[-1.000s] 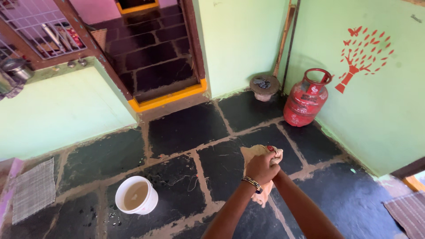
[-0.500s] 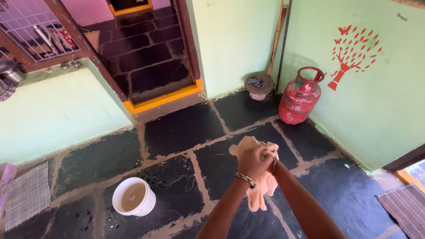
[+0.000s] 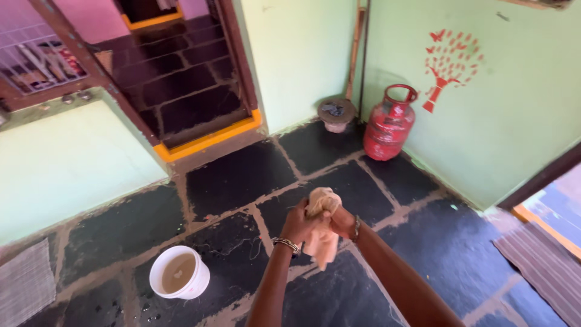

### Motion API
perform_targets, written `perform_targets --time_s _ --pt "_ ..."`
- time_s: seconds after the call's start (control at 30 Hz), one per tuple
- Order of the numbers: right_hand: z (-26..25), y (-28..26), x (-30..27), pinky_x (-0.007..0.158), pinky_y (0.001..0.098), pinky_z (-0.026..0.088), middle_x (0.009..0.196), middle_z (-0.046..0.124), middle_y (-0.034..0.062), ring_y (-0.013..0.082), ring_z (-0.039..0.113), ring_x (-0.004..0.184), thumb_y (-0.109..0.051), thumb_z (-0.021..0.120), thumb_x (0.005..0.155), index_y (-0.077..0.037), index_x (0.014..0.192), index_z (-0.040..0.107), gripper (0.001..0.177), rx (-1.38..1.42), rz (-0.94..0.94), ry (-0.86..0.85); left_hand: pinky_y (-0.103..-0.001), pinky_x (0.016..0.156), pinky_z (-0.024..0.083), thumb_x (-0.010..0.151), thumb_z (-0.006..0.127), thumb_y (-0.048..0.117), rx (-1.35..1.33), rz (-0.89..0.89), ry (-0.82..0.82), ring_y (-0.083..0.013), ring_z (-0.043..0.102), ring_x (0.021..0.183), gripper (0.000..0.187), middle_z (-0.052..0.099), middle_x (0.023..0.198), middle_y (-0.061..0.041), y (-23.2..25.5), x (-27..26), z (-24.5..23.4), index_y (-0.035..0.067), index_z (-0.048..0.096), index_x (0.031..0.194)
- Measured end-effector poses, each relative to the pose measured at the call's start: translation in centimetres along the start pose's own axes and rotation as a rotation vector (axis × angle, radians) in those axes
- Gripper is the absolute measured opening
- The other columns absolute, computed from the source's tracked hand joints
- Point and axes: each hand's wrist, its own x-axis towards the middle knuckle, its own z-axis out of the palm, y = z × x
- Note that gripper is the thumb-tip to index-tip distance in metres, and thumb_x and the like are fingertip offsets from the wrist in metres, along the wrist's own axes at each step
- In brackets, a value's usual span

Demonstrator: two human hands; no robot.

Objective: The person uses a damp cloth to scrub and wipe a dark ledge located near a window with metal bars.

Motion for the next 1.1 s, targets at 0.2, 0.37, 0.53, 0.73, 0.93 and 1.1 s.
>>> perform_targets --time_s 0.2,0.37,0.53,0.73,0.93,1.1 --pt "3.1 -1.5 -4.4 0.098 0.0377 0.056 0.127 0.067 0.0121 0.0237 0.067 0.112 -0.016 0.050 0.104 -0.001 0.128 0.059 0.030 0.091 -0.095 0.101 -0.031 0.071 0.055 0.097 0.069 0.034 -0.052 0.059 0.082 -0.0181 0.067 0.079 0.035 0.072 0.087 -0.012 -0.3 -0.9 1.7 -0.001 0.069 0.100" --pt "1.3 -2.5 -10.9 0.105 0.0389 0.054 0.128 0.066 0.0136 0.0255 0.065 0.119 -0.002 0.054 0.098 0.000 0.127 0.058 0.029 0.111 0.041 -0.013 -0.033 0.073 0.053 0.092 0.065 0.026 -0.502 -0.014 -0.056 -0.0113 0.062 0.081 0.025 0.068 0.089 -0.008 -0.5 -2.0 5.3 0.001 0.068 0.096" --pt "-4.7 -0.2 -13.1 0.102 0.0380 0.051 0.124 0.067 0.0100 0.0233 0.063 0.117 -0.006 0.062 0.095 -0.006 0.127 0.060 0.032 -0.998 0.027 0.241 -0.041 0.063 0.055 0.084 0.061 0.026 0.119 0.140 -0.077 -0.0269 0.070 0.069 0.022 0.072 0.079 -0.014 3.7 -3.8 10.1 0.004 0.064 0.085" --pt "-10.2 -1.1 -16.5 0.094 0.0349 0.049 0.119 0.067 0.0075 0.0190 0.060 0.108 -0.009 0.059 0.094 -0.007 0.125 0.064 0.031 -0.907 -0.112 0.325 -0.048 0.063 0.054 0.086 0.063 0.031 0.198 0.209 -0.077 -0.0398 0.070 0.078 0.025 0.071 0.082 -0.015 8.8 -5.6 15.4 0.006 0.063 0.088" --pt "-15.2 -3.1 -27.6 0.083 0.0333 0.046 0.111 0.068 0.0058 0.0159 0.056 0.097 -0.009 0.054 0.093 -0.007 0.124 0.068 0.034 -0.729 -0.061 0.431 -0.050 0.066 0.052 0.094 0.061 0.041 0.233 0.259 -0.034 -0.0421 0.068 0.082 0.033 0.072 0.088 -0.016 10.3 -6.5 22.7 0.008 0.066 0.092" --pt "-15.2 -6.7 -35.8 0.076 0.0306 0.053 0.099 0.073 0.0024 0.0138 0.064 0.088 0.001 0.051 0.087 -0.004 0.113 0.072 0.034 -0.461 -0.093 0.683 -0.053 0.069 0.049 0.097 0.058 0.042 0.299 0.147 -0.052 -0.0437 0.066 0.087 0.038 0.072 0.089 -0.019 10.0 -8.2 30.7 0.005 0.066 0.095"
